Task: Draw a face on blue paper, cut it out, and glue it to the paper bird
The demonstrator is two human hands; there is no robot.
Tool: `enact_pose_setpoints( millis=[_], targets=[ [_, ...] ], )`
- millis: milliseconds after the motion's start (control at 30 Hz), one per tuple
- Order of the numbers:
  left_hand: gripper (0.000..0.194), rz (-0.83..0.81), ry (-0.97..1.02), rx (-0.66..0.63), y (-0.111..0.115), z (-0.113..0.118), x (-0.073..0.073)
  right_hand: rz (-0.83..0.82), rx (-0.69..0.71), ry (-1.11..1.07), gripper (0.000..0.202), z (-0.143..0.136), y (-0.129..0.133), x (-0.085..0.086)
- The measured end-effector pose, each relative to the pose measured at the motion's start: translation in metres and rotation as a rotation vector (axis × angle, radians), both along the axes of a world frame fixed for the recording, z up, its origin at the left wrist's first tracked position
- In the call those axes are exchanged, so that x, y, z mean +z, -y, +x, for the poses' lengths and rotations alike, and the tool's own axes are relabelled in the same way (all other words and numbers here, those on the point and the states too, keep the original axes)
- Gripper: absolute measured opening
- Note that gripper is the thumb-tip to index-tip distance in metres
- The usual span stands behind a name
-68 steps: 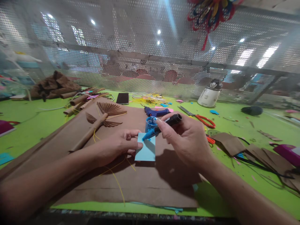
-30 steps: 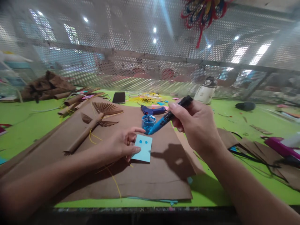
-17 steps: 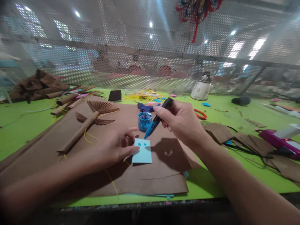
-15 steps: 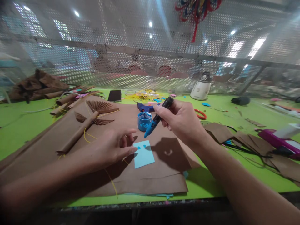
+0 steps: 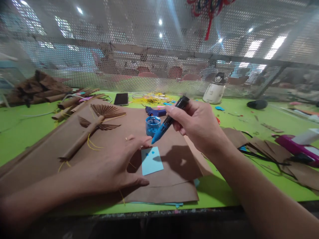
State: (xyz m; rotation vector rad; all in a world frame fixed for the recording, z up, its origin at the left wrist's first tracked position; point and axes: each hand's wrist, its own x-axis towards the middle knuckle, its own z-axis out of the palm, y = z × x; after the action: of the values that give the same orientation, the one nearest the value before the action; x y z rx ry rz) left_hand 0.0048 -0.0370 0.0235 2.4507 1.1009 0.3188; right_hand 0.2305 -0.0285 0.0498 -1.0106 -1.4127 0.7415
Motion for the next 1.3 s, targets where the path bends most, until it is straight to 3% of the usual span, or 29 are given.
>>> enact_pose_setpoints(
  millis=[267, 500, 800, 1067, 1300],
  targets=[
    [0.047, -0.001, 0.018, -0.055, -0.007, -0.006, -0.005, 0.016, -0.039, 0.045, 0.023, 0.005, -0.001, -0.002],
    [0.051, -0.081, 0.099, -0.075, -0.015, -0.013, -0.003, 0.025, -0.024, 0.089, 0.027, 0.002, 0.002, -0.001],
    [0.065, -0.161, 0.042, -0.034, -0.027, -0.011, -0.007, -0.071, 0.118, 0.300, 0.030, 0.000, 0.004, 0.000],
    [0.050, -0.130, 0.044, -0.045, -0.030, -0.011, -0.010, -0.033, 0.113, 0.322, 0.034, 0.000, 0.008, 0.005],
    [0.038, -0.055, 0.069, -0.143, -0.033, -0.011, -0.013, 0.014, 0.069, 0.275, 0.033, 0.004, 0.003, 0.005]
  ],
)
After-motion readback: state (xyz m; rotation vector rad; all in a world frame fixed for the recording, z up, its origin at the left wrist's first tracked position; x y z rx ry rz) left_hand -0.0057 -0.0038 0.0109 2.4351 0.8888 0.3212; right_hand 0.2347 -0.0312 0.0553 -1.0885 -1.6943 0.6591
